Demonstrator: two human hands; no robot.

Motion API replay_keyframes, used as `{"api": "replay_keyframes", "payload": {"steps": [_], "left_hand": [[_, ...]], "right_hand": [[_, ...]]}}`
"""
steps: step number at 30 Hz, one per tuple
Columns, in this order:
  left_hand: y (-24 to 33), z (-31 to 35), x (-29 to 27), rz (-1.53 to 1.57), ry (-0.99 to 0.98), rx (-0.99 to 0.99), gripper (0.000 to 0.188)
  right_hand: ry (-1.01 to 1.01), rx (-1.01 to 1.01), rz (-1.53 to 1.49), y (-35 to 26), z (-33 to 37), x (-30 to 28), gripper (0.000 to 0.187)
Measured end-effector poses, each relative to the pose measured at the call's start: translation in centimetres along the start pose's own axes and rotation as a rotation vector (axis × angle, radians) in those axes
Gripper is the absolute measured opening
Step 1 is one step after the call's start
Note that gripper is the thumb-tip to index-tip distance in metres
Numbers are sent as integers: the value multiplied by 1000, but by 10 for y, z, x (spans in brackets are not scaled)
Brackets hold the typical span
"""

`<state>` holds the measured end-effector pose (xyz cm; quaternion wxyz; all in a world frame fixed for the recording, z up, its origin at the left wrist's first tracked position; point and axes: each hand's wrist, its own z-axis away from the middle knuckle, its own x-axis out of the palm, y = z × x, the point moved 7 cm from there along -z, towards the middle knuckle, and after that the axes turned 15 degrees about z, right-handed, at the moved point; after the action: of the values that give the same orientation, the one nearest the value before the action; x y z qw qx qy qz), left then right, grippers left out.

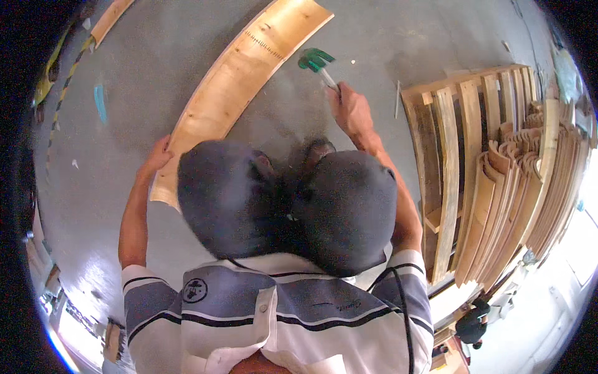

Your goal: Using a pneumatic nailer and hammer to assemble and secure curved wooden slats for chair components in a factory setting.

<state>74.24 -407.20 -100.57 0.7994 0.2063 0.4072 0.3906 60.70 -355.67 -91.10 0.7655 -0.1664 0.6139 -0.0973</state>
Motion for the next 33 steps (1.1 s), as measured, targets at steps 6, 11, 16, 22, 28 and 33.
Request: {"api": "replay_keyframes", "payload": {"steps": [6, 11, 16, 22, 28, 33], "left_hand": [[10, 17, 3, 68, 41, -80, 43], [19, 24, 6, 24, 86, -23, 39], [17, -11, 15, 18, 161, -45, 43], [67, -36, 28, -174, 203, -51, 55], [98, -24, 33, -332, 125, -93, 48], [87, -13, 30, -321, 210, -54, 44]], "right_hand": [[-13, -80, 26, -30, -32, 32, 30], [-7, -131, 134, -31, -43, 47, 29], [9, -173, 165, -49, -47, 41, 25], [110, -157, 199, -38, -52, 51, 22], [89, -150, -23, -57, -59, 14, 26], [92, -120, -135, -79, -42, -3, 25]]}}
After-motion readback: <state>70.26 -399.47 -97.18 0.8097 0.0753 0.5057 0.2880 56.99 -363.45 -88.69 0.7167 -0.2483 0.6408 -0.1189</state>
